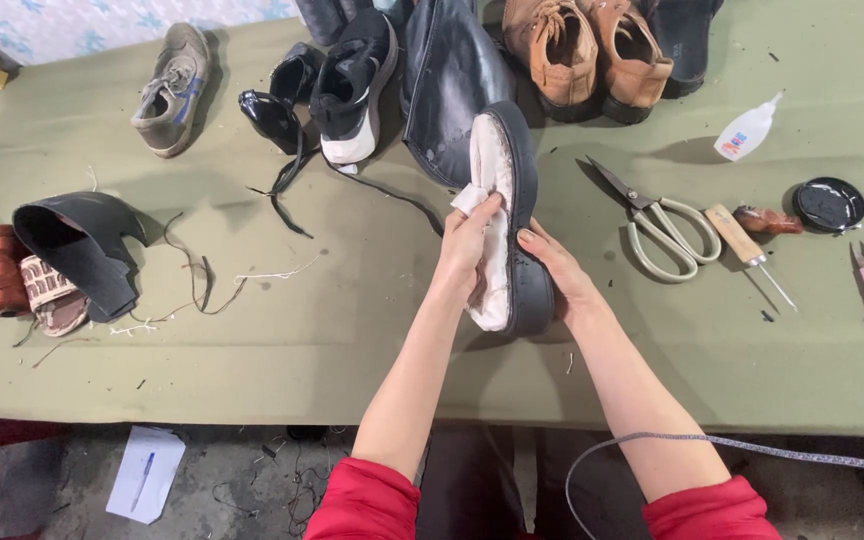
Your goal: The person holds a white loafer and uses a wooden mallet to tap the sole, likely to secure the attachment. They then flip the shoe over to inspect the upper and sides, and finally use scissors to trim a small piece of material from the shoe's edge.
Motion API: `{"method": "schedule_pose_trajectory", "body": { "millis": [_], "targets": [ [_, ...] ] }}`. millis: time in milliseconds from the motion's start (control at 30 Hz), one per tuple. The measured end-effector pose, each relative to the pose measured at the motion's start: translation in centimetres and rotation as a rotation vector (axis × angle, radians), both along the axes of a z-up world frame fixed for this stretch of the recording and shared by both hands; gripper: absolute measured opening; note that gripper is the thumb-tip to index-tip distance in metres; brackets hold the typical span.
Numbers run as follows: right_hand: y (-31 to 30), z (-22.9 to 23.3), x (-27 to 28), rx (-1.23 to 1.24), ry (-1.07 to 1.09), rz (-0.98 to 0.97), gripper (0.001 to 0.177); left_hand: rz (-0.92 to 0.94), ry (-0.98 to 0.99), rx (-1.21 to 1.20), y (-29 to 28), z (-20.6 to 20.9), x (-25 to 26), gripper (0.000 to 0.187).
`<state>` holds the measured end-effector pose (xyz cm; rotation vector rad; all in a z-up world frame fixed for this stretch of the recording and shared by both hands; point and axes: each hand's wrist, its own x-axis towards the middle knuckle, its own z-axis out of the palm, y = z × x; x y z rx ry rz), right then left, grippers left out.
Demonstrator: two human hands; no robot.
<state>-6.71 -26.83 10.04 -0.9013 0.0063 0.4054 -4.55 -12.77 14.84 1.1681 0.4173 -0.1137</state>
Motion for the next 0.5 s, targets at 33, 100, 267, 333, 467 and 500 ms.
{"method": "schedule_pose_trajectory", "body": {
  "millis": [33, 100, 267, 333, 467, 500],
  "targets": [
    [-0.1, -0.3, 0.1, 0.0, -0.001, 0.0, 0.065, 0.0, -0.001, 0.0, 0.1, -0.5, 0.3, 0.03],
    [-0.3, -0.9, 0.3, -0.024, 0.003, -0.001, 0.065, 0.007, 0.003, -0.008, 0.3, -1.7, 0.8, 0.027],
    [-0.4, -0.4, 0.4, -0.089, 0.008, -0.006, 0.069, 0.004, 0.022, -0.013, 0.1, 0.6, -0.7, 0.031],
    [-0.6, -0.6, 0.8, -0.121, 0.008, -0.006, 0.072, -0.009, 0.019, -0.015, 0.1, -0.2, -1.0, 0.033],
    [-1.0, -0.8, 1.5, 0.155, 0.339, -0.12, 0.031, -0.182, -0.4, 0.108, 0.8, -3.4, -1.8, 0.034],
    [-0.9, -0.3, 1.3, 0.216, 0.385, -0.128, 0.029, -0.215, -0.504, 0.166, 0.8, -3.3, -2.5, 0.042]
  ]
}}
